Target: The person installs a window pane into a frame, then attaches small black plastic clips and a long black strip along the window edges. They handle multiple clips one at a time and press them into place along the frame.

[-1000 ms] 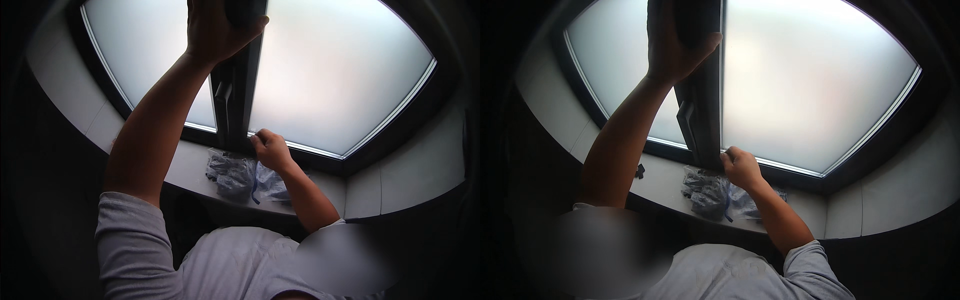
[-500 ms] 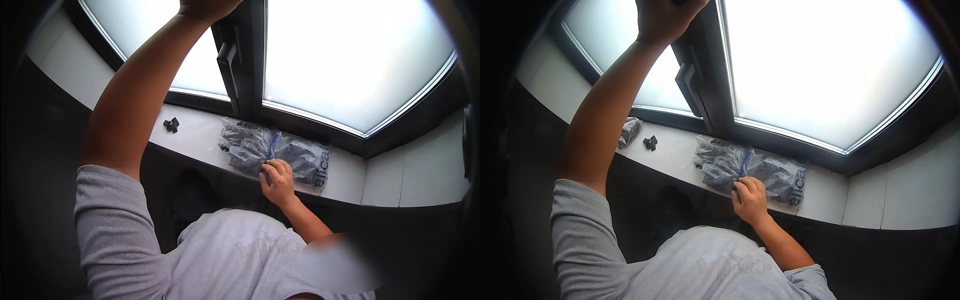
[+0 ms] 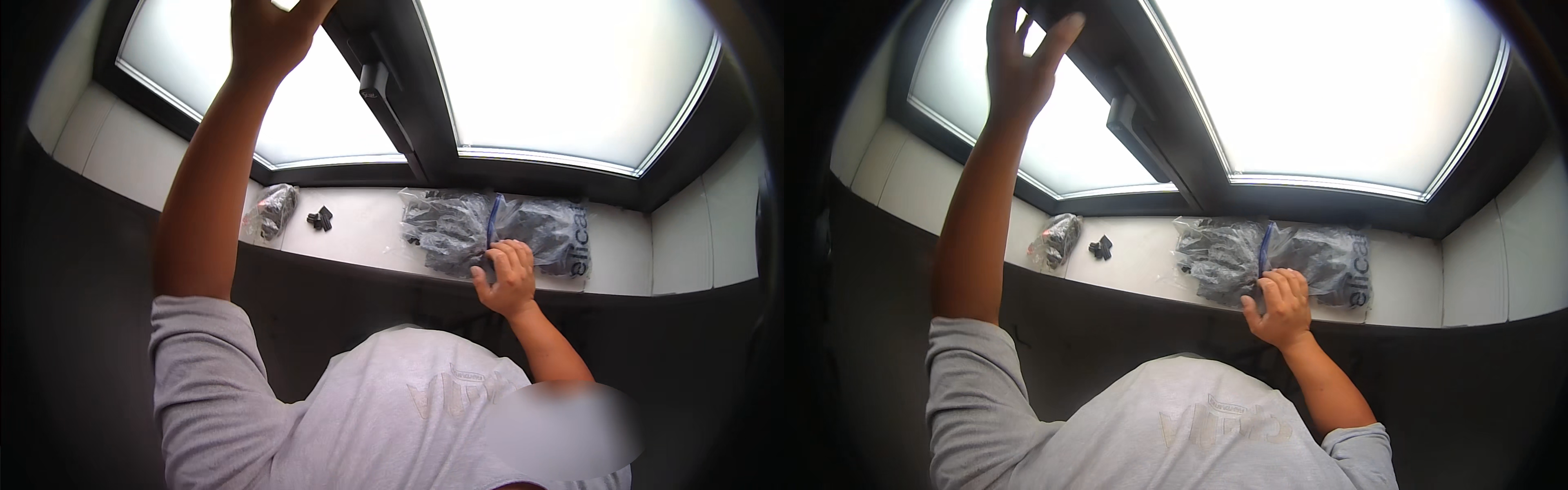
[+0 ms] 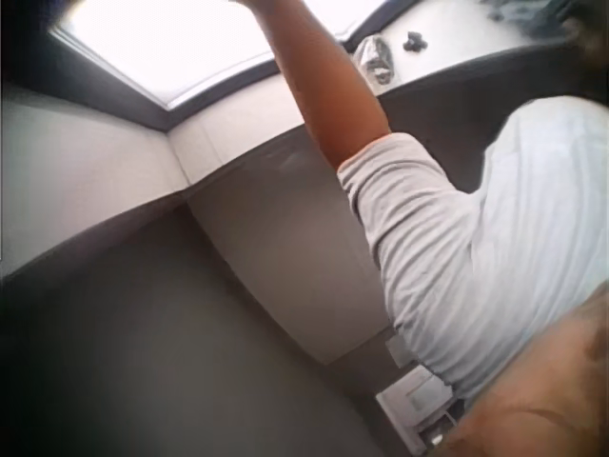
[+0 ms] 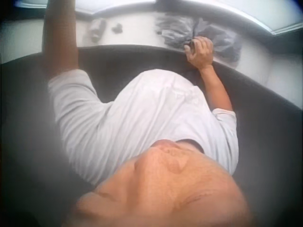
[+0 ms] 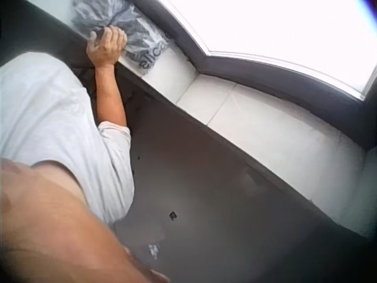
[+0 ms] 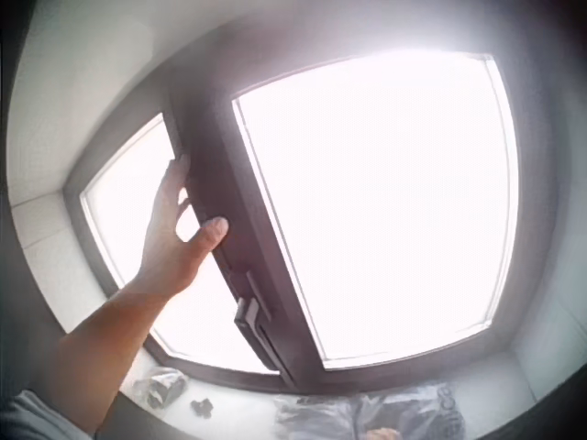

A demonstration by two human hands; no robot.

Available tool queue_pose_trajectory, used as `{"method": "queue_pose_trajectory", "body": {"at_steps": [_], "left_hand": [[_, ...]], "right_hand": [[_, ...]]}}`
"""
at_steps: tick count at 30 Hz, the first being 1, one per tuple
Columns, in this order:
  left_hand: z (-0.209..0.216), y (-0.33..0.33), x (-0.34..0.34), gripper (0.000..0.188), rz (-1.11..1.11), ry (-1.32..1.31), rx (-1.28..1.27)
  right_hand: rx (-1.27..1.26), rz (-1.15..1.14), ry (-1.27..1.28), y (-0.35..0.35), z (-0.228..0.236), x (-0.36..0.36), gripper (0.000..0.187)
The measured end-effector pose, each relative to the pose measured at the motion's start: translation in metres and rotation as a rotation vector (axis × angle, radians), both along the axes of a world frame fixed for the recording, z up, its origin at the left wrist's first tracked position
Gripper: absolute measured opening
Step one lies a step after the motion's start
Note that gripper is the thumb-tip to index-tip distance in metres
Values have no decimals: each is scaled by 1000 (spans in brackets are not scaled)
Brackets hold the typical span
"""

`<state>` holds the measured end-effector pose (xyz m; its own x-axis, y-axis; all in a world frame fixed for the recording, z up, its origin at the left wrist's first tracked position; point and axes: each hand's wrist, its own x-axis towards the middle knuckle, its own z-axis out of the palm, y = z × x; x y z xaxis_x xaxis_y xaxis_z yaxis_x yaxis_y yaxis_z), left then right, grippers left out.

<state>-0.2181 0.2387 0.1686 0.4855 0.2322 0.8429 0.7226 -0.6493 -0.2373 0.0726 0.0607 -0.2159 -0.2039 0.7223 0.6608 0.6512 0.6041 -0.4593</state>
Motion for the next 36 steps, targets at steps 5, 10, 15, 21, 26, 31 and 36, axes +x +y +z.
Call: {"method": "queue_pose_trajectory", "body": {"at_steps": [5,10,15,21,26,31,36], "left_hand": [[-96,-91,-121,15,230,14,-503],[-246,-159,-289,21,701,-245,-775],[-330,-187,-354,34,659,-406,-953],[-385,-209,-339,63,830,-308,-667],[-417,-205,-359,28,772,-406,-567],[-366,-176,-353,9,750,-390,-357],[-303,-134,-334,9,629,-636,-358]], "right_hand": [[42,-105,-23,-1,1,-7,34],[43,-142,-122,-3,1,-11,34],[8,-134,-213,-1,6,-13,32],[-28,-123,-279,-3,3,-10,32],[-28,-132,-282,-2,-3,-10,32],[-22,-136,-268,-2,1,-13,31],[-10,-147,-251,-3,1,-14,28]]}}
